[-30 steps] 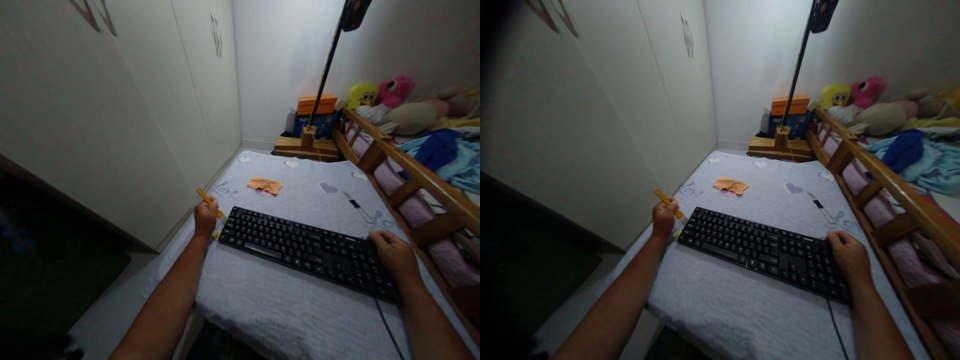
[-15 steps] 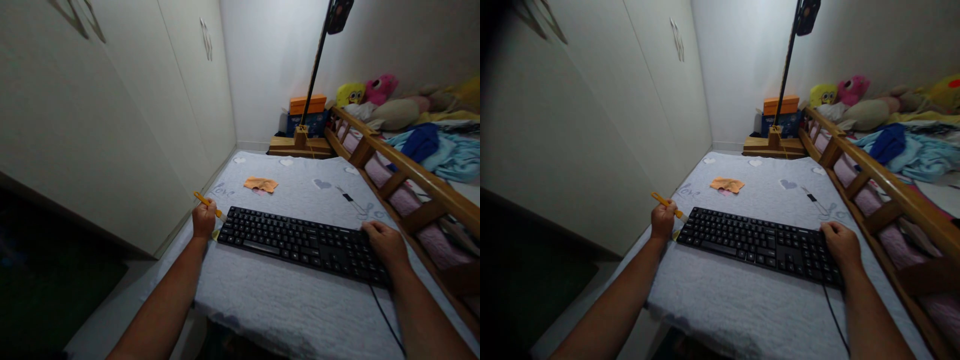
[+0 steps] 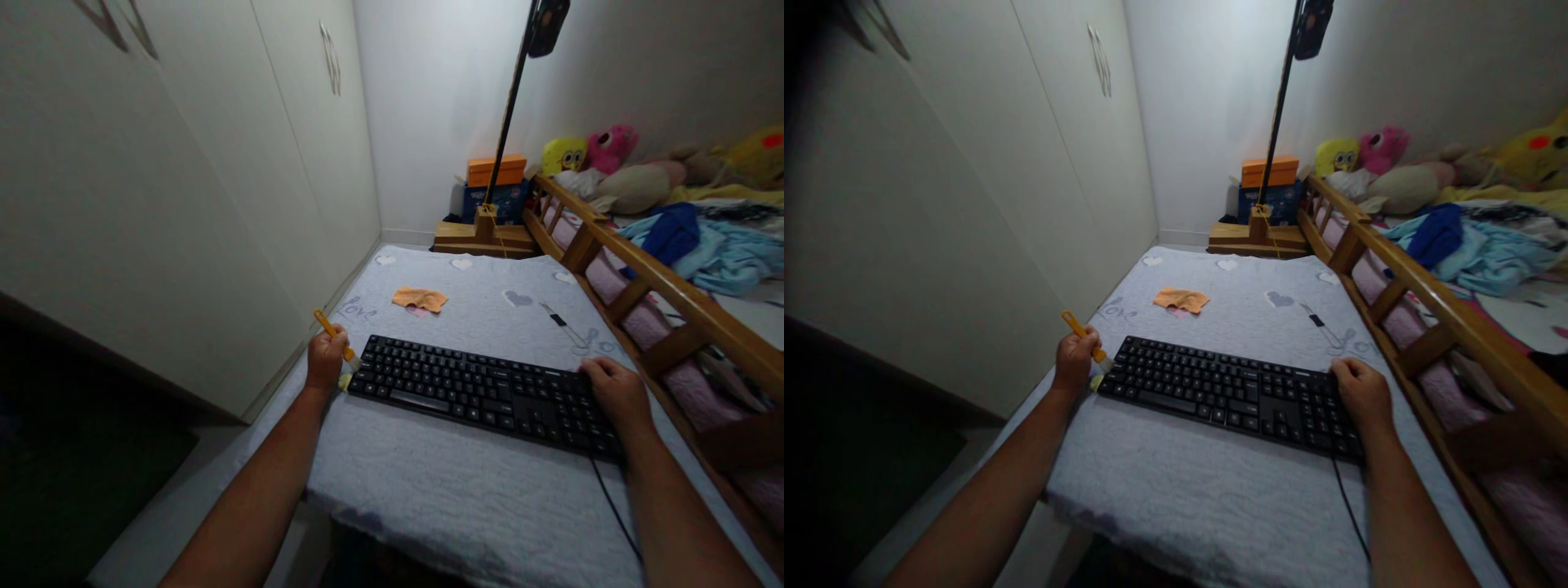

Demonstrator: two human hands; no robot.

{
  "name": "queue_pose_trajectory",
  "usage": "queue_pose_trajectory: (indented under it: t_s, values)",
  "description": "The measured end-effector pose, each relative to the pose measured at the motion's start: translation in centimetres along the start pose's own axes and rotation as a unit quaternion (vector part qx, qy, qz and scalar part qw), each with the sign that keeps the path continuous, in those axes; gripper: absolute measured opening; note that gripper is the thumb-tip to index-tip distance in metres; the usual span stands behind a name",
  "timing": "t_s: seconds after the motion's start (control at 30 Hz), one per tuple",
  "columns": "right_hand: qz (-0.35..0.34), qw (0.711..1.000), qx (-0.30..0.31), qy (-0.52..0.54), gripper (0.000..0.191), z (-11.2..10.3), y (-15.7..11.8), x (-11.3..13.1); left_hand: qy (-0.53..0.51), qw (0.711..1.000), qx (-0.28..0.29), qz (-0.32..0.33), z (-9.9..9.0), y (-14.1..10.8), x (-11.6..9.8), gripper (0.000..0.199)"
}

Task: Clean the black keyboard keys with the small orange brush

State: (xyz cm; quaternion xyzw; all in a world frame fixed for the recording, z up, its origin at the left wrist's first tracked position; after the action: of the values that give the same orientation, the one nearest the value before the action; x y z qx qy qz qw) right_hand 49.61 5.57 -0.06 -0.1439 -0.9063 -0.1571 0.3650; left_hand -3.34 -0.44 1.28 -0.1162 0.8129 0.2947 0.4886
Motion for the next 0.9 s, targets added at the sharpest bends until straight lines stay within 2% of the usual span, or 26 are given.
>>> queue_pose_trajectory:
  t_s: [0.13, 0.37, 0.73, 0.9]
  values:
    - [0.011, 1.0, 0.005, -0.004, 0.036, -0.2, -0.1, 0.3, -0.012, 1.0, 0.003, -0.002, 0.1, 0.4, 0.1, 0.022]
    - [0.041, 0.998, 0.03, -0.024, 0.039, -0.4, -0.5, 1.3, 0.055, 0.998, -0.043, 0.008, -0.5, 0.8, 0.5, 0.024]
    - [0.042, 0.998, 0.034, -0.023, 0.033, -0.4, -0.4, 1.1, 0.062, 0.998, 0.03, 0.007, -0.7, 0.3, -0.3, 0.029]
    - [0.038, 0.998, 0.038, -0.024, 0.036, -0.5, -0.4, 1.3, 0.072, 0.997, -0.022, 0.012, -1.3, 0.5, -0.3, 0.027]
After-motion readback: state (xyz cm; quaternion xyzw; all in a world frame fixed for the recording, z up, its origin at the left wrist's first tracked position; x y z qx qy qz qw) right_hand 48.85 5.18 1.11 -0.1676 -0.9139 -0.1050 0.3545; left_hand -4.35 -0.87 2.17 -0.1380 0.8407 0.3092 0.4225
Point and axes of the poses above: each hand's wrist, its own y-axis towards the middle knuckle, its own z-axis out of the palm, x = y × z, the point moved 3 cm from there along y, towards the middle knuckle, and after that the axes turned 3 degrees about z, right-handed, at the moved point
